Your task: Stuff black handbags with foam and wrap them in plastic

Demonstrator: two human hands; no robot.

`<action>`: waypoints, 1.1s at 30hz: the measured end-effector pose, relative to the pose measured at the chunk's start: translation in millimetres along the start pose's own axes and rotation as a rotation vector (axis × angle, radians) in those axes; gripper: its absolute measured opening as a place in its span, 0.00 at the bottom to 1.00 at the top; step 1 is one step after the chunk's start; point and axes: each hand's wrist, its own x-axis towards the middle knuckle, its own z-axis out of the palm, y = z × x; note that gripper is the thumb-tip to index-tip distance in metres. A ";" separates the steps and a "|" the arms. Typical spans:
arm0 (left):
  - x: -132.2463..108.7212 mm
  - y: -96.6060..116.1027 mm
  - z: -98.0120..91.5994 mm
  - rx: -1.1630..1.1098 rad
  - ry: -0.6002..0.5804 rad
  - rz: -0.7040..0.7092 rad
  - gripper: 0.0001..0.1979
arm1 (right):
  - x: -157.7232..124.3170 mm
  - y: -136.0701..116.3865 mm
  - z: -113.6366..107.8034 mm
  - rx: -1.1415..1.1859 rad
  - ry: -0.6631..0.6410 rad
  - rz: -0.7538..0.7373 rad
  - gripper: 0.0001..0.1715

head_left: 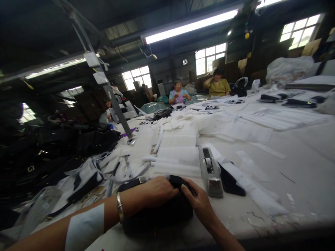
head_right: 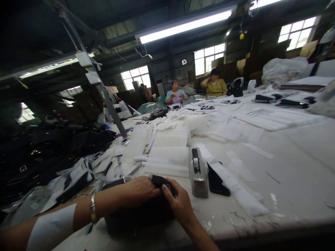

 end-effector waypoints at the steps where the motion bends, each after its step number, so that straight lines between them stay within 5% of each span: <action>1: -0.7 0.1 -0.3 -0.020 0.008 -0.016 0.09 | 0.2 -0.6 0.4 -0.001 -0.003 -0.001 0.23; 9: -54.5 -3.0 -32.0 -0.184 0.157 -0.217 0.19 | 1.4 -1.5 1.2 0.005 -0.028 0.006 0.23; 14: -92.8 5.5 -15.6 -0.071 0.030 -0.187 0.38 | 2.1 2.5 2.0 0.004 -0.032 0.022 0.24; 19: -92.5 0.4 9.0 0.163 0.030 -0.055 0.33 | 2.6 5.4 4.1 -0.010 -0.029 0.017 0.25; 26: -77.2 -7.2 15.1 0.117 0.111 0.001 0.18 | 5.0 4.6 3.0 -0.032 -0.044 0.014 0.24; 33: -91.2 -31.1 9.2 -0.236 0.158 -0.208 0.42 | 3.8 5.7 1.0 -0.034 -0.073 0.012 0.25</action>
